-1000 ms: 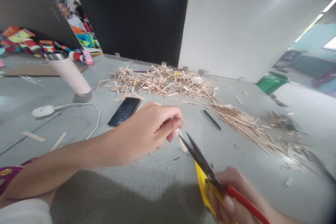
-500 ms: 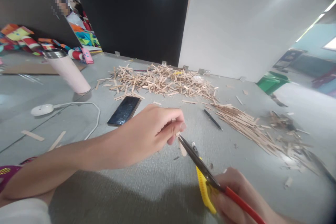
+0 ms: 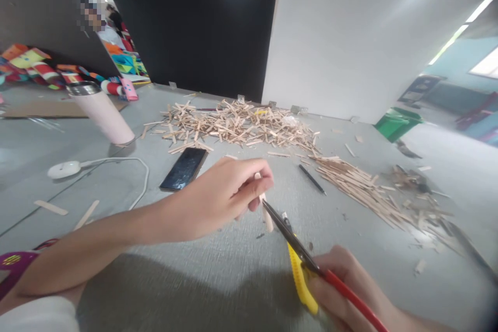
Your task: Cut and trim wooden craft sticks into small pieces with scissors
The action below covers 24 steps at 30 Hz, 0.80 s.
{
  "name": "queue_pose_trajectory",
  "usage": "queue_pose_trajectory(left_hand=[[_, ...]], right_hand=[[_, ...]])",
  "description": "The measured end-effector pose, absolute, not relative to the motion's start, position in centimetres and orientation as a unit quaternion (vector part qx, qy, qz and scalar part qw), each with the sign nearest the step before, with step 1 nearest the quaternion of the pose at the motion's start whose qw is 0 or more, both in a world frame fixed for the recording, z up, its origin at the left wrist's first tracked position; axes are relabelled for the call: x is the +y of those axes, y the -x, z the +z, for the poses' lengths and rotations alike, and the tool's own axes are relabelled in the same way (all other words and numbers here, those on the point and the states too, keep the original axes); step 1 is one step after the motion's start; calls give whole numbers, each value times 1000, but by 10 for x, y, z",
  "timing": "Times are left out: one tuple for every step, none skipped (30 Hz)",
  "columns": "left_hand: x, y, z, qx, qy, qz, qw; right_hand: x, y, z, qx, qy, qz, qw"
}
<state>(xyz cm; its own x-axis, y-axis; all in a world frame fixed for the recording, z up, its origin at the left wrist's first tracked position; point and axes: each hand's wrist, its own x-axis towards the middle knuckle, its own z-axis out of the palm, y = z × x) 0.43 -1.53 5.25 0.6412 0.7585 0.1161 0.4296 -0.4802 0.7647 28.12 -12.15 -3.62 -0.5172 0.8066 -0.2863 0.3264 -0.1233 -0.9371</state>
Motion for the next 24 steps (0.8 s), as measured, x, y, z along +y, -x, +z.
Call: queue_pose_trajectory(left_hand=[[-14, -5, 52, 358, -826, 231, 369], [-14, -5, 51, 359, -820, 235, 378], [-13, -6, 50, 358, -812, 240, 393], [-12, -6, 49, 354, -801, 246, 416], [-11, -7, 49, 348, -787, 253, 443], [-11, -7, 48, 339, -771, 262, 471], [-10, -7, 48, 330, -756, 268, 498], [-11, -7, 48, 323, -744, 268, 520], [-11, -7, 49, 318, -737, 263, 536], [-11, -8, 49, 317, -734, 255, 545], [-12, -8, 50, 317, -733, 249, 547], [-12, -9, 50, 319, -733, 248, 547], [-13, -10, 51, 320, -733, 250, 545], [-13, -10, 51, 321, -734, 254, 542], [-14, -11, 51, 321, -737, 254, 537], [-14, -11, 51, 320, -742, 251, 533], [-14, -11, 51, 319, -747, 243, 530], [-14, -10, 51, 317, -752, 235, 528], [-14, -10, 50, 315, -756, 227, 527], [-15, -9, 50, 313, -758, 220, 528], [-15, -8, 51, 310, -760, 215, 529], [-15, -8, 51, 309, -761, 212, 529], [-16, -8, 52, 309, -763, 208, 528], [-16, -8, 52, 308, -766, 205, 525]], right_hand=[[-120, -279, -32, -632, 452, 596, 202], [-119, -276, -29, -633, 457, 590, 207], [-118, -274, -25, -632, 462, 584, 214], [-118, -271, -22, -632, 467, 578, 221], [-119, -269, -19, -629, 469, 577, 227], [-119, -268, -16, -626, 471, 577, 232], [-120, -266, -13, -620, 474, 578, 237], [-120, -264, -11, -613, 478, 581, 244], [-120, -262, -8, -605, 481, 582, 252], [-120, -260, -6, -597, 486, 581, 263], [-120, -258, -4, -591, 490, 579, 274], [-119, -257, -2, -584, 493, 578, 285], [-119, -255, 0, -577, 493, 582, 291], [-119, -255, 1, -572, 491, 588, 294], [-119, -254, 1, -569, 486, 595, 294], [-119, -254, 1, -569, 480, 601, 290], [-119, -255, 1, -574, 476, 604, 282], [-119, -257, 0, -580, 478, 601, 272], [-120, -258, -1, -586, 484, 596, 261], [-120, -260, -2, -587, 491, 593, 250], [-121, -262, -3, -585, 499, 592, 243], [-121, -264, -4, -583, 501, 593, 239], [-122, -266, -5, -582, 500, 596, 238], [-124, -268, -5, -584, 492, 600, 240]])
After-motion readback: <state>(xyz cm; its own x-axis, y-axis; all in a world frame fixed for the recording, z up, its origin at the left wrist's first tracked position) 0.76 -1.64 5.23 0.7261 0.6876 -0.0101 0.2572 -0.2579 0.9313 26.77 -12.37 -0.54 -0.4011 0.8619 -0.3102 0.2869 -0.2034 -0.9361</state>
